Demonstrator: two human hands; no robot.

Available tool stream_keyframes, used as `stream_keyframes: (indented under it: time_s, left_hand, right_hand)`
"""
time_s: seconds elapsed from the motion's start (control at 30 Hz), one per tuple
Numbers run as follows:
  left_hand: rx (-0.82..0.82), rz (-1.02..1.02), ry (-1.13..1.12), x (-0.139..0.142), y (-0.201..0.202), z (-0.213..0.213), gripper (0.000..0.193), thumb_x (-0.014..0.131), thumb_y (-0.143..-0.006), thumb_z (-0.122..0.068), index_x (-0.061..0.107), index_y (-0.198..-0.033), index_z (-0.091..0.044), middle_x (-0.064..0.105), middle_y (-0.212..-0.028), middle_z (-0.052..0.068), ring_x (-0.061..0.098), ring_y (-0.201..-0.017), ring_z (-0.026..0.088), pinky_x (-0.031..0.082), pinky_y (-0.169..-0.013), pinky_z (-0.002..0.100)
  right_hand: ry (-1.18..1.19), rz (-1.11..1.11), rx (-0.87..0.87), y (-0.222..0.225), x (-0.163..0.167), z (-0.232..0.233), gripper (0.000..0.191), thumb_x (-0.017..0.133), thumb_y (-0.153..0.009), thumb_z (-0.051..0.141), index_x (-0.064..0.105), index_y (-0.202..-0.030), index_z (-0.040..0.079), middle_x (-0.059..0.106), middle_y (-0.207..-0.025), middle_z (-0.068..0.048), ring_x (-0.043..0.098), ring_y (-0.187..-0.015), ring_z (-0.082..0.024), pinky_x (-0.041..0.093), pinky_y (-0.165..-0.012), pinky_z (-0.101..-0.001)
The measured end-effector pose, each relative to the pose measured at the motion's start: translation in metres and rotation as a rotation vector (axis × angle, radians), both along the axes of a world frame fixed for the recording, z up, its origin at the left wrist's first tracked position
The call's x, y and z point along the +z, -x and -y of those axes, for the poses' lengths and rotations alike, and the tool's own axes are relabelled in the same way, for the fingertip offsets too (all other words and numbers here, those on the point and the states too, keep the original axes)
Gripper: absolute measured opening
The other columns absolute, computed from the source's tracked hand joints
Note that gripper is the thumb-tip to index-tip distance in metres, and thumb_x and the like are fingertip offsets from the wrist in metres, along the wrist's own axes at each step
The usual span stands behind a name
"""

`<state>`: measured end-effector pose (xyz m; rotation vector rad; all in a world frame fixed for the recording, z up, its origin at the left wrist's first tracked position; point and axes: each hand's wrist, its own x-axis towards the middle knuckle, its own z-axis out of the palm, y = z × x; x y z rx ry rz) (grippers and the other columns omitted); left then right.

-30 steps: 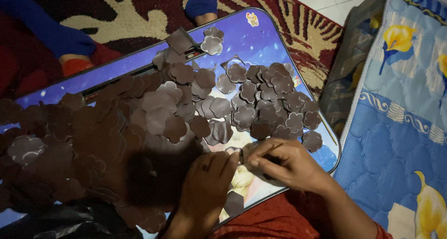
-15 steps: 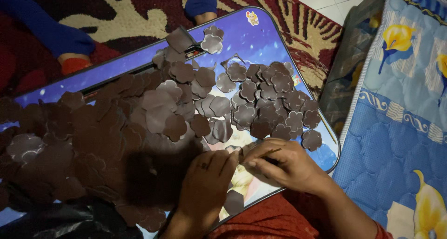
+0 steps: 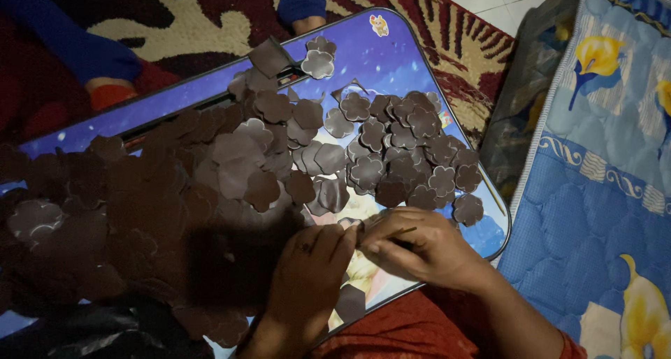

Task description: The person sits on the floor and uses a small stick to trace or mark the edges of flower-shaped paper cutouts on a tray. They handle the cutouts one at a time, turning them over and placing them back on the tray.

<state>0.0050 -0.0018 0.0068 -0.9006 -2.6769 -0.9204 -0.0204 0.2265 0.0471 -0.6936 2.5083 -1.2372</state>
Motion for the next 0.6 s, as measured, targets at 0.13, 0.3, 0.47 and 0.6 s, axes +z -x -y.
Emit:
stream_keyframes:
  time_s: [0.13, 0.3, 0.47, 0.6]
  left_hand:
    - [-0.022, 0.049, -0.027, 0.0012, 0.0019, 0.0005, 0.056, 0.063, -0.081, -0.013, 0.059, -0.136, -0.002, 0.060, -0.114, 0.011, 0.058, -0.106, 0.030, 0.048, -0.095, 0.044]
    - [-0.026, 0.053, -0.050, 0.0031, 0.0015, 0.0023, 0.057, 0.062, -0.079, -0.010, 0.059, -0.135, -0.002, 0.060, -0.116, 0.011, 0.058, -0.107, 0.030, 0.048, -0.096, 0.044]
    - [-0.063, 0.088, -0.063, 0.0055, 0.0022, 0.0034, 0.062, 0.065, -0.077, -0.013, 0.057, -0.137, 0.000, 0.059, -0.116, 0.012, 0.058, -0.107, 0.032, 0.046, -0.094, 0.045]
    - [-0.042, 0.085, -0.041, 0.0050, 0.0026, 0.0022, 0.061, 0.067, -0.077, -0.014, 0.059, -0.135, -0.002, 0.059, -0.115, 0.010, 0.058, -0.107, 0.031, 0.046, -0.095, 0.045]
  right_hand:
    - [0.026, -0.055, 0.018, 0.0001, -0.0002, -0.0009, 0.011, 0.070, -0.091, 0.008, 0.075, -0.100, 0.004, 0.077, -0.102, -0.007, 0.076, -0.099, -0.023, 0.060, -0.088, -0.0336]
    - [-0.011, -0.010, -0.040, -0.0010, -0.0013, -0.0052, 0.010, 0.070, -0.091, 0.009, 0.077, -0.097, 0.004, 0.078, -0.099, -0.006, 0.077, -0.092, -0.022, 0.060, -0.081, -0.0320]
    - [0.055, 0.005, -0.073, 0.0001, -0.0039, -0.0079, 0.009, 0.070, -0.092, 0.006, 0.076, -0.097, 0.002, 0.078, -0.097, -0.006, 0.076, -0.089, -0.020, 0.061, -0.079, -0.0308]
    - [0.084, 0.055, -0.074, -0.0004, -0.0035, -0.0078, 0.007, 0.071, -0.091, 0.005, 0.076, -0.096, 0.002, 0.079, -0.096, -0.006, 0.077, -0.088, -0.020, 0.061, -0.078, -0.0312]
